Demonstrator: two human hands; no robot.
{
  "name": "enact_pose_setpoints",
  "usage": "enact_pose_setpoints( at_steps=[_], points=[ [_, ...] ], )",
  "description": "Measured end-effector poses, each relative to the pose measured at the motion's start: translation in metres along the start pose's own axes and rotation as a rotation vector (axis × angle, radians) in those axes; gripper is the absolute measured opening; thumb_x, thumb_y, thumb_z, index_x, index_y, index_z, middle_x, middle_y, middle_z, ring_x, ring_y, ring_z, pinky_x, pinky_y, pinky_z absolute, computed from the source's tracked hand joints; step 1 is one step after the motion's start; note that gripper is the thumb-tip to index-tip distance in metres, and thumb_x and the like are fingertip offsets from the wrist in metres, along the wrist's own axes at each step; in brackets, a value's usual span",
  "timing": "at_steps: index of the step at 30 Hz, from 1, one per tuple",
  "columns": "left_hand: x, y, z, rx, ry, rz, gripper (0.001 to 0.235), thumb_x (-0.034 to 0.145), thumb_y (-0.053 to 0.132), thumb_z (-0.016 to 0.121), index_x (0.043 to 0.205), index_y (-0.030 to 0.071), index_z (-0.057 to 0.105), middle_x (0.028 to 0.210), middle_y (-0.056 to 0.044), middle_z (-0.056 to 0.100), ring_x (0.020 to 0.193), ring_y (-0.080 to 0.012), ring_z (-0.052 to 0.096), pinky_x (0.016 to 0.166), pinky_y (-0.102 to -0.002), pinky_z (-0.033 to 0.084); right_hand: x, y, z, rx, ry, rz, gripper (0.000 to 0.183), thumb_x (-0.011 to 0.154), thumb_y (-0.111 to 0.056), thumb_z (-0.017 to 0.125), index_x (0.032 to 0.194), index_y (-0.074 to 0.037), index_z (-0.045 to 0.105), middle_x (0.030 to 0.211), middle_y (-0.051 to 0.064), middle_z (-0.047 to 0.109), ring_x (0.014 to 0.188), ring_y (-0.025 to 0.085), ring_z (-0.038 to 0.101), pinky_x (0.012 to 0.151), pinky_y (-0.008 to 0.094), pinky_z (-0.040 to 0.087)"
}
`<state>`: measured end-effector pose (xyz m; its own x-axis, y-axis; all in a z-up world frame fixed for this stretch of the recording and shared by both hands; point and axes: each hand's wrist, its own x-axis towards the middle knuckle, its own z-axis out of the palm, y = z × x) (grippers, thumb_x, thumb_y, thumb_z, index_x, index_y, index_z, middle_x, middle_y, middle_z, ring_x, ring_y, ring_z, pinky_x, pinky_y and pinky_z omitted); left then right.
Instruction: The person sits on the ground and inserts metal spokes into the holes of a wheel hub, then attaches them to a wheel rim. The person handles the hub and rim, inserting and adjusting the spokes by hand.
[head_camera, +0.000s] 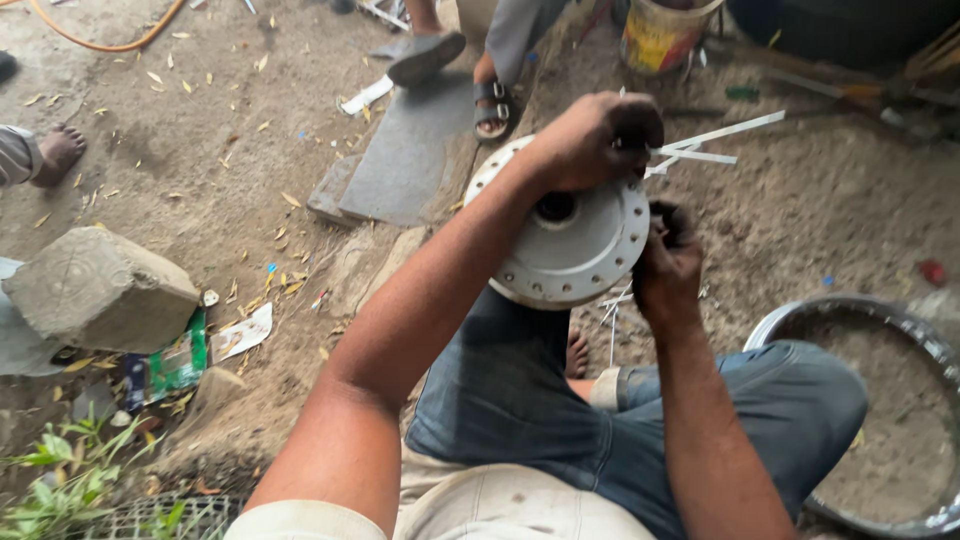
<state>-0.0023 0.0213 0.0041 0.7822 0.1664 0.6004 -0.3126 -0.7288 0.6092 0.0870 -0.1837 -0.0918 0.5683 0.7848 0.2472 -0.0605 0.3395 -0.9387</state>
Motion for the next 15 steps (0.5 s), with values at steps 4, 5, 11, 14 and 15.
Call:
enact_pose_setpoints(
  at_steps=[4, 5, 11, 14, 15],
  points=[
    [0.002, -0.004, 0.006, 0.017, -0.039, -0.013, 0.022, 0.081, 0.009, 0.081, 0.098, 0.009, 0.067, 0.091, -0.008, 0.073, 0.085, -0.0258, 0.074, 0.075, -0.038, 0.059, 0.000, -0.029, -0.003, -0.554, 0.009, -0.260, 0.010, 0.110, -0.010, 0.066, 0.117, -0.003, 0.067, 0.095, 0.007, 0.072, 0.080, 0.012, 0.070, 0.067, 0.027, 0.058],
    [0.003, -0.004, 0.007, 0.031, -0.037, 0.006, 0.021, 0.081, 0.009, 0.080, 0.098, 0.009, 0.067, 0.091, -0.008, 0.073, 0.085, -0.0261, 0.073, 0.075, -0.038, 0.059, -0.002, -0.039, -0.003, -0.540, 0.047, -0.324, 0.008, 0.112, -0.009, 0.065, 0.117, -0.003, 0.066, 0.098, 0.008, 0.072, 0.083, 0.012, 0.071, 0.068, 0.028, 0.061],
    [0.005, -0.002, 0.010, 0.010, -0.056, 0.000, 0.021, 0.079, 0.006, 0.076, 0.097, 0.009, 0.066, 0.089, -0.007, 0.073, 0.082, -0.0256, 0.074, 0.074, -0.037, 0.060, -0.023, -0.090, 0.001, -0.466, 0.182, -0.668, 0.007, 0.119, -0.006, 0.064, 0.116, 0.000, 0.060, 0.109, 0.010, 0.062, 0.083, 0.015, 0.066, 0.072, 0.028, 0.062],
    [0.006, -0.005, 0.013, 0.065, -0.043, 0.062, 0.019, 0.080, 0.005, 0.076, 0.096, 0.010, 0.068, 0.090, -0.008, 0.073, 0.083, -0.0286, 0.073, 0.073, -0.038, 0.059, -0.026, -0.095, 0.008, -0.625, 0.219, -0.700, 0.007, 0.120, -0.005, 0.062, 0.120, 0.000, 0.059, 0.109, 0.009, 0.059, 0.080, 0.014, 0.066, 0.068, 0.026, 0.062],
    [0.006, -0.006, 0.014, 0.101, -0.031, 0.093, 0.019, 0.080, 0.005, 0.076, 0.096, 0.011, 0.068, 0.091, -0.009, 0.073, 0.083, -0.0301, 0.072, 0.073, -0.039, 0.058, -0.025, -0.096, 0.010, -0.601, 0.225, -0.690, 0.007, 0.121, -0.006, 0.061, 0.119, 0.000, 0.059, 0.107, 0.009, 0.059, 0.080, 0.014, 0.065, 0.068, 0.026, 0.060]
  ],
)
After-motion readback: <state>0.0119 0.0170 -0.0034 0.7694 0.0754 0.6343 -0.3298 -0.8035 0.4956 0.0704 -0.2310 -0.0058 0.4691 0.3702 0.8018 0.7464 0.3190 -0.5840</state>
